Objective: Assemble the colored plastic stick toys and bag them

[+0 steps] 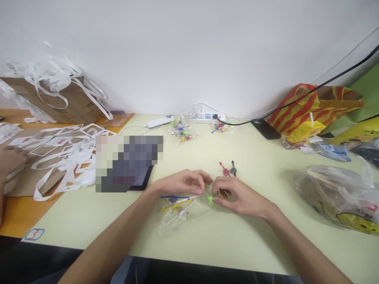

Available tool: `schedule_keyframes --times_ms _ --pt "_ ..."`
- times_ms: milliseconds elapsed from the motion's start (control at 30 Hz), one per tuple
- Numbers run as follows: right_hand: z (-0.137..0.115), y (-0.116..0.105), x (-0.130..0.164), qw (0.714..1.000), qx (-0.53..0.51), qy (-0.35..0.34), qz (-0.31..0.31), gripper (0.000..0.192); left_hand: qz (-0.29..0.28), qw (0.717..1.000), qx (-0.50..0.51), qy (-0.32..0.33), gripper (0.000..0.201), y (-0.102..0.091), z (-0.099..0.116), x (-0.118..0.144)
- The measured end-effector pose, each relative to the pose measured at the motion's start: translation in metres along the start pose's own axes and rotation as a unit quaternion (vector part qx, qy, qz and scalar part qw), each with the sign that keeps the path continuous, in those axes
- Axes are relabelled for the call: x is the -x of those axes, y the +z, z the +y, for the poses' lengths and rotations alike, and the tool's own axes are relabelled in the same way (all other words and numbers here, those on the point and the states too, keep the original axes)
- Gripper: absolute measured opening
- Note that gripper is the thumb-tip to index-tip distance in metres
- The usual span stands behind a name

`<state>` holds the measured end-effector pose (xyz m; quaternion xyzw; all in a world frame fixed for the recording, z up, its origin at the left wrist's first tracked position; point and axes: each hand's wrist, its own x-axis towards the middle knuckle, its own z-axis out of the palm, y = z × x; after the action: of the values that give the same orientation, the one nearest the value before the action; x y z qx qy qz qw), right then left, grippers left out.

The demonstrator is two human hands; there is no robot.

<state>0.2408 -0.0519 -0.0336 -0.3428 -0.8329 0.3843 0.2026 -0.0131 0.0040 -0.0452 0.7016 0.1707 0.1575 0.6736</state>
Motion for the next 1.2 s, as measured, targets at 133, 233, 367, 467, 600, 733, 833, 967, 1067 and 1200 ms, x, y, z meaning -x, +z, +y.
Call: schedule_keyframes --times_ms 133,233,367,467,600,733,833,967,1067,1200 --pt "0.000 0.000 0.001 0.998 -0.068 0.000 -0.003 0.007 -0.005 1.000 0.018 0.004 0.018 0.000 0.000 0.000" --pt "0.002 -0.001 0.002 0.991 -0.125 0.035 0.021 0.013 -0.003 1.000 0.026 0.003 0.019 0.000 -0.001 0.000" --pt "0.004 -0.004 0.002 0.971 -0.231 0.051 0.026 0.025 -0.002 0.999 0.038 -0.002 0.019 0.000 -0.002 0.000" --pt "0.006 -0.009 0.002 0.961 -0.270 0.057 0.012 0.028 0.008 0.999 0.033 -0.014 0.019 0.000 -0.001 0.001" --pt "0.008 -0.013 0.004 0.958 -0.266 0.099 -0.032 0.023 0.009 0.999 0.021 -0.023 0.021 0.000 0.000 0.001" --pt "0.008 -0.011 0.004 0.957 -0.260 0.117 -0.056 0.020 0.011 1.000 0.013 -0.020 0.022 0.000 0.000 0.001" --pt "0.006 -0.008 0.004 0.955 -0.261 0.122 -0.075 0.022 0.013 1.000 0.009 -0.018 0.022 0.001 0.000 0.001" --pt "0.002 -0.005 0.005 0.955 -0.251 0.124 -0.099 0.022 0.014 1.000 0.001 -0.019 0.021 0.001 0.000 0.000" --pt "0.003 -0.002 0.004 0.960 -0.230 0.118 -0.104 0.018 0.011 1.000 0.002 -0.017 0.022 0.001 0.000 0.000" --pt "0.006 0.006 -0.001 0.965 -0.218 0.109 -0.096 0.023 0.012 1.000 0.001 -0.023 0.021 0.000 -0.001 0.000"
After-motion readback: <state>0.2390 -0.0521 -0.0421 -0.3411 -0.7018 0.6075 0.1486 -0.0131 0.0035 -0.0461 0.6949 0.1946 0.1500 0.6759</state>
